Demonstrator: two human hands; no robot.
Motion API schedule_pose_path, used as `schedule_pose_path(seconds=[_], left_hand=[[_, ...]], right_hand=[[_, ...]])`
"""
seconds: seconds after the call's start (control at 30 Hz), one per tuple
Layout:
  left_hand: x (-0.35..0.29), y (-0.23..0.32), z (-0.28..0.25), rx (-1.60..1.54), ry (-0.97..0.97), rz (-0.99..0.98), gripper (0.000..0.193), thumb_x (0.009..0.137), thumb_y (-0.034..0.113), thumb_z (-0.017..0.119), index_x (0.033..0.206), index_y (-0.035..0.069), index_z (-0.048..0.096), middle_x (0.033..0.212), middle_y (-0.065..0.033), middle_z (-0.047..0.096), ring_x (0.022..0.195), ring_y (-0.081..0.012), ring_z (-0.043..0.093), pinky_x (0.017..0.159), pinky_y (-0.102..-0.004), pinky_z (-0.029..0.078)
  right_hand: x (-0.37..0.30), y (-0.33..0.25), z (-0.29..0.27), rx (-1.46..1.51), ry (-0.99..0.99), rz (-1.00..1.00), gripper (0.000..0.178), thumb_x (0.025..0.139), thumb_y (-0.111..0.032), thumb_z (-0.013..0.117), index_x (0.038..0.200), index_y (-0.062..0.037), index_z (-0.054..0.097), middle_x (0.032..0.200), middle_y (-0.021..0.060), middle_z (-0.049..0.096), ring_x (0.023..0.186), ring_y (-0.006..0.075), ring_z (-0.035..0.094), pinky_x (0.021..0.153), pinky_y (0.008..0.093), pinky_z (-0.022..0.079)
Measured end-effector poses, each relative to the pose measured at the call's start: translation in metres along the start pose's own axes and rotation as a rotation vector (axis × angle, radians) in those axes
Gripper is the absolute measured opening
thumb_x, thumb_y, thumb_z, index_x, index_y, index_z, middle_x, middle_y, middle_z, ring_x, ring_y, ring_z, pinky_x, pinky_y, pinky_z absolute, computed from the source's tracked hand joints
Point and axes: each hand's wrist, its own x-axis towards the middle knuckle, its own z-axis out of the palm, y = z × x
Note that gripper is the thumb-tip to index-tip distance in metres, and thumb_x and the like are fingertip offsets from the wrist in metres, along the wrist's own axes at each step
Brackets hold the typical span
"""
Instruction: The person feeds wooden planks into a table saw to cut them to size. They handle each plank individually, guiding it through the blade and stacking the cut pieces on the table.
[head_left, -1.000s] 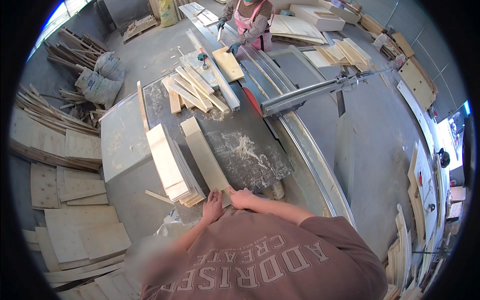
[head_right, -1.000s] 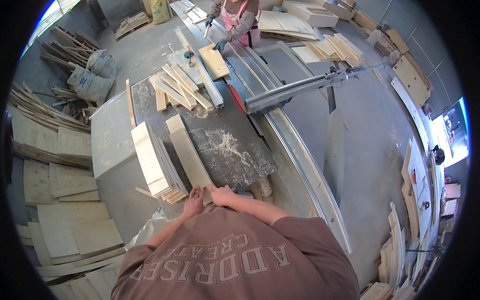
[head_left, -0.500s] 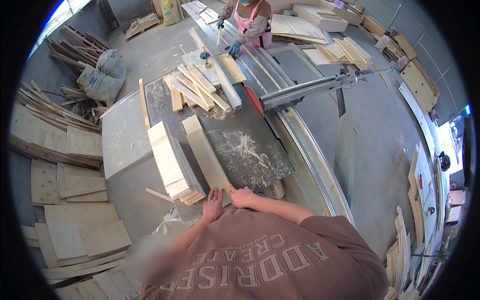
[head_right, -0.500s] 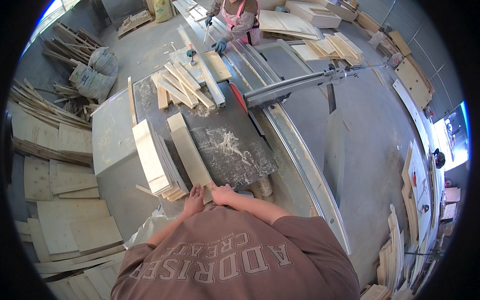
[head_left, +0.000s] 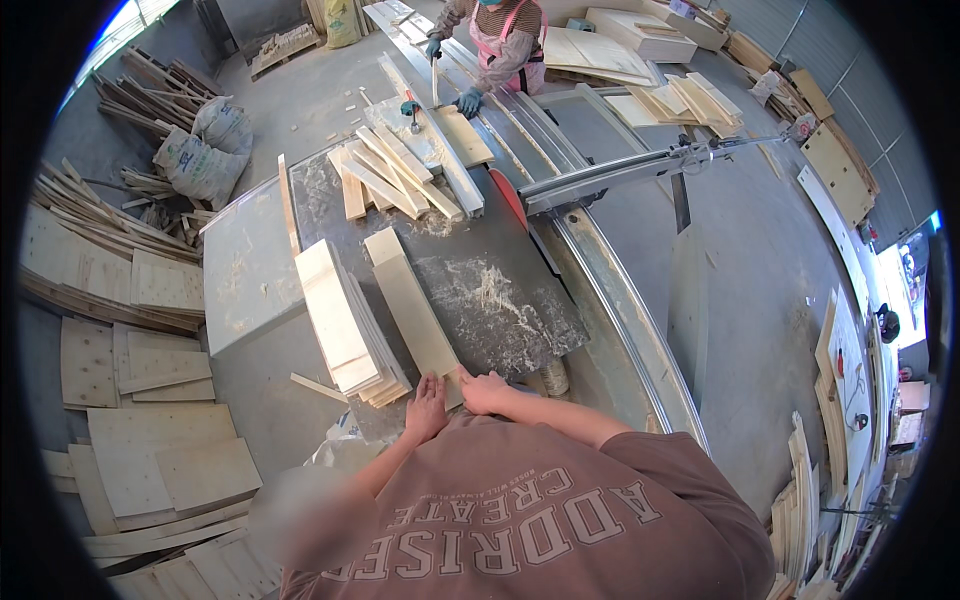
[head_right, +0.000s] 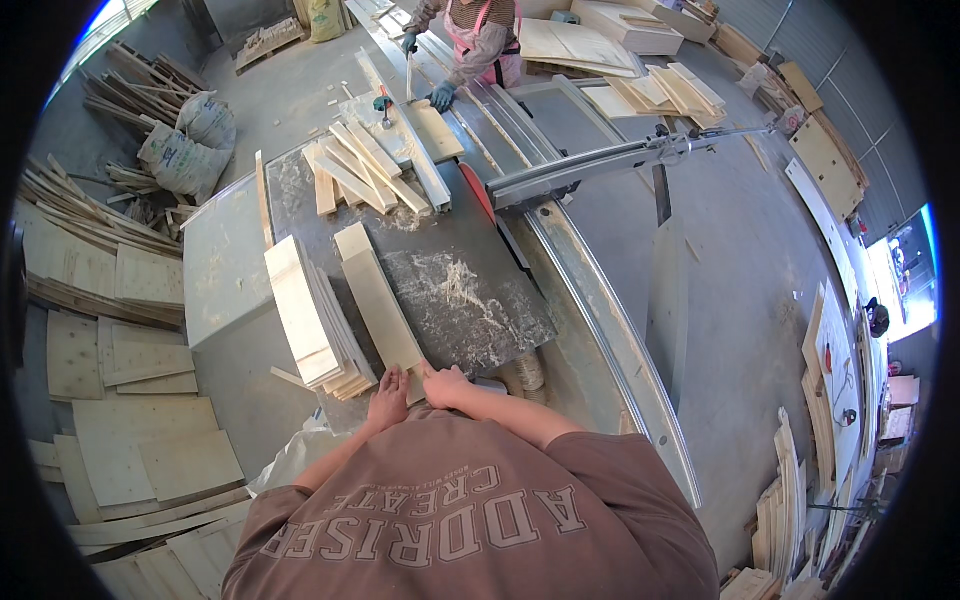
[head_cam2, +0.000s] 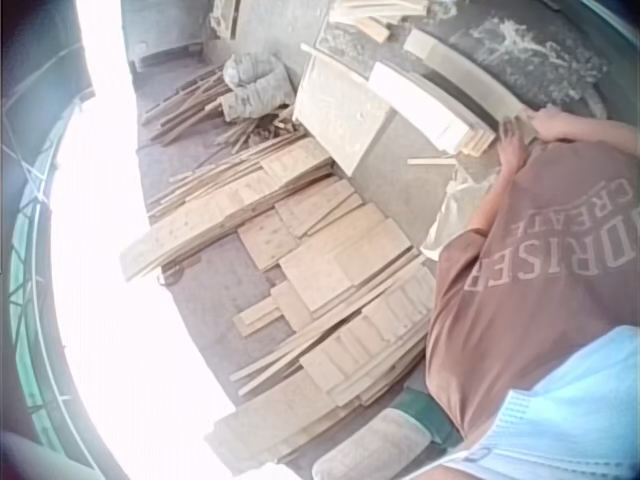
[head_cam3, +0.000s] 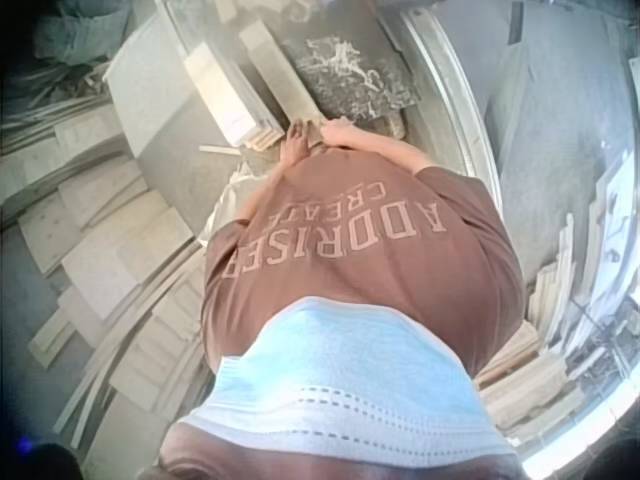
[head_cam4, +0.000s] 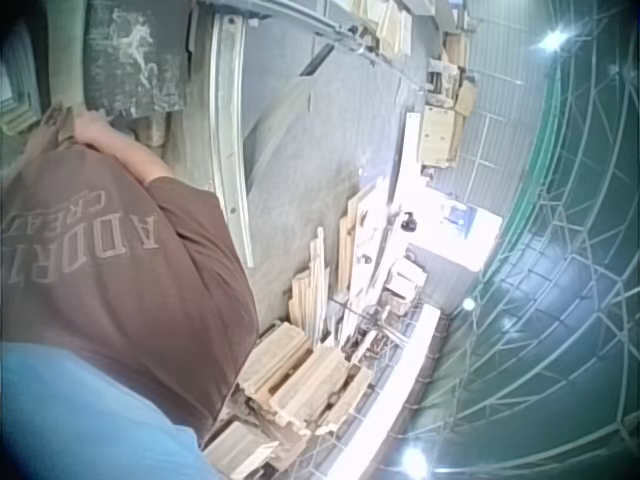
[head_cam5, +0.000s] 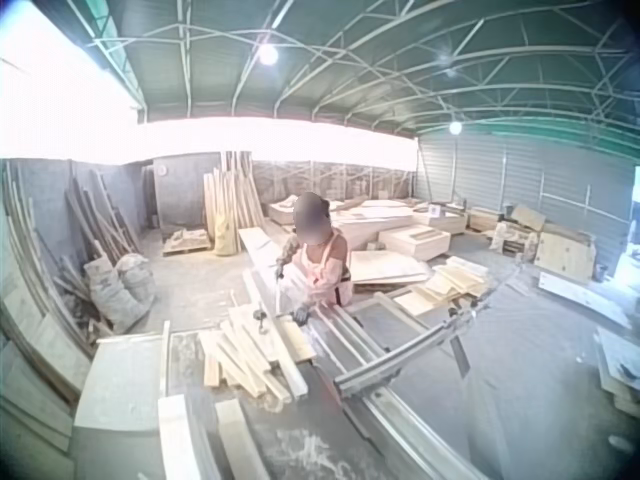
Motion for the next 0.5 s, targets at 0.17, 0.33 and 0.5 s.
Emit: schedule_pose_path(seconds=[0.17,0.33,0.5], left_hand=[[-0.0016,0.0001,-0.0050,0.008,-0.005,0.007,0.091,0.091,0.031,0.070,0.169,0.004,0.031,0.178,-0.0183,0.027,0.166,-0.0343,0.023,0.110,-0.0619,0.052],[-0.0015,-0.0027,-0.0034,0.000,0.004,0.016,0.090,0.092,0.030,0.069,0.169,0.004,0.031,0.178,-0.0176,0.028,0.166,-0.0338,0.022,0.109,-0.0625,0.053],[-0.0017,-0.0047,-0.0021,-0.005,0.014,0.024,0.089,0.092,0.029,0.069,0.169,0.004,0.031,0.178,-0.0174,0.028,0.166,-0.0336,0.022,0.108,-0.0634,0.052]], right_hand=[[-0.0006,-0.0017,-0.0005,-0.002,0.015,0.004,0.073,0.102,-0.032,0.061,0.164,0.0002,0.039,0.181,0.0178,0.017,0.125,0.0390,0.069,0.108,0.0612,0.048],[-0.0010,-0.0032,-0.0003,-0.008,0.028,0.011,0.073,0.102,-0.033,0.061,0.164,-0.0003,0.040,0.181,0.0169,0.018,0.124,0.0386,0.070,0.107,0.0602,0.048],[-0.0008,-0.0043,0.0005,-0.008,0.021,0.020,0.075,0.102,-0.034,0.062,0.165,0.0002,0.038,0.181,0.0171,0.018,0.124,0.0389,0.070,0.108,0.0606,0.047]])
